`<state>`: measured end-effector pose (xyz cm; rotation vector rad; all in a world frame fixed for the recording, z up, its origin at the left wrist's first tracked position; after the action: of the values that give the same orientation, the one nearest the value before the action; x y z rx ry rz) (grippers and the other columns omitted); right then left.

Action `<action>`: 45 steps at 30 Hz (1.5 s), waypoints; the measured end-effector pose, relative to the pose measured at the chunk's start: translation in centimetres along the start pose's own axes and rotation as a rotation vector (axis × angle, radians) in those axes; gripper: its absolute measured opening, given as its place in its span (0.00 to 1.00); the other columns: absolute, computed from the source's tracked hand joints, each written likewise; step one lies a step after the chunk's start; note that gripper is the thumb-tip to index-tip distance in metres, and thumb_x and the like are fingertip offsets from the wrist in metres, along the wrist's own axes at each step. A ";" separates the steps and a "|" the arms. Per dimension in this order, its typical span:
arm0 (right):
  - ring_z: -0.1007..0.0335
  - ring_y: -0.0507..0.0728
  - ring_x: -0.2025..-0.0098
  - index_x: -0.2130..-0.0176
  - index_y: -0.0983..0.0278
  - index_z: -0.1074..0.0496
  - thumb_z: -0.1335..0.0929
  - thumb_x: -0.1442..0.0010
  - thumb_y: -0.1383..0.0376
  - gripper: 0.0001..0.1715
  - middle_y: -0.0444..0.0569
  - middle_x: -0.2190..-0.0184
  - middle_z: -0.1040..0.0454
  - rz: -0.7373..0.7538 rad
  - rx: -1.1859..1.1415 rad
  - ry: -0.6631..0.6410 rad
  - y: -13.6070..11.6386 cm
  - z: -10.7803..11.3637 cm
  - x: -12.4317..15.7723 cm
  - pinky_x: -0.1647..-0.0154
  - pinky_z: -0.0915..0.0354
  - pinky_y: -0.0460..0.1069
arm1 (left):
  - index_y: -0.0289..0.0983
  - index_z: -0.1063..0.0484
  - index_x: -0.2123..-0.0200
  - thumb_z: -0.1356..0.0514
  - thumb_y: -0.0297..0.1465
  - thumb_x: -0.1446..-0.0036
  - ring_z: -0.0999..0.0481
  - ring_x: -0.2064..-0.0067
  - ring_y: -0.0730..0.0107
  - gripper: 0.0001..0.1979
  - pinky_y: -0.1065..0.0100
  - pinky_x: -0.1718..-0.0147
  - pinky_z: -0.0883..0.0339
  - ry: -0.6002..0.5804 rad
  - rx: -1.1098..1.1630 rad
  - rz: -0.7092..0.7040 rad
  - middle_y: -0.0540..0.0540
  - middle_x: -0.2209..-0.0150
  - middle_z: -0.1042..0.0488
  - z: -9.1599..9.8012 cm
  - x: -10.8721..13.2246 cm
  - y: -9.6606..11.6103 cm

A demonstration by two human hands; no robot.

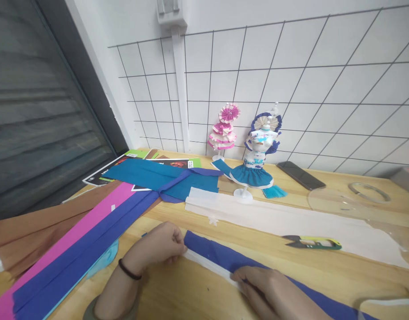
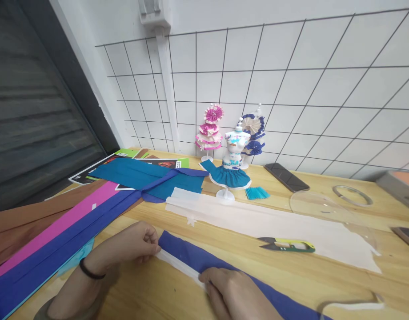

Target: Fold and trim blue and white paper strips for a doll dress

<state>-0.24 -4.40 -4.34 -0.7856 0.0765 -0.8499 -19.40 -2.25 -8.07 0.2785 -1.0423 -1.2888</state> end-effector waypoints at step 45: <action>0.28 0.52 0.66 0.65 0.57 0.28 0.43 0.39 0.67 0.16 0.40 0.67 0.24 0.090 -0.040 0.043 -0.6 0.4 -0.2 0.66 0.38 0.43 | 0.36 0.35 0.85 0.44 0.30 0.62 0.32 0.82 0.73 0.05 0.74 0.83 0.41 0.002 0.105 0.036 0.52 0.87 0.33 0.1 -0.2 -0.2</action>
<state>-0.65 -4.29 -3.68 -0.7956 0.1666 -0.7824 -19.63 -2.09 -8.27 0.3391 -1.1100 -1.2030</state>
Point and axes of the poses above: each hand's wrist, its own x-axis away from the middle knuckle, its own z-axis out of the back of the hand, y = z × x, the point moved 10 cm from there along -x, towards the middle knuckle
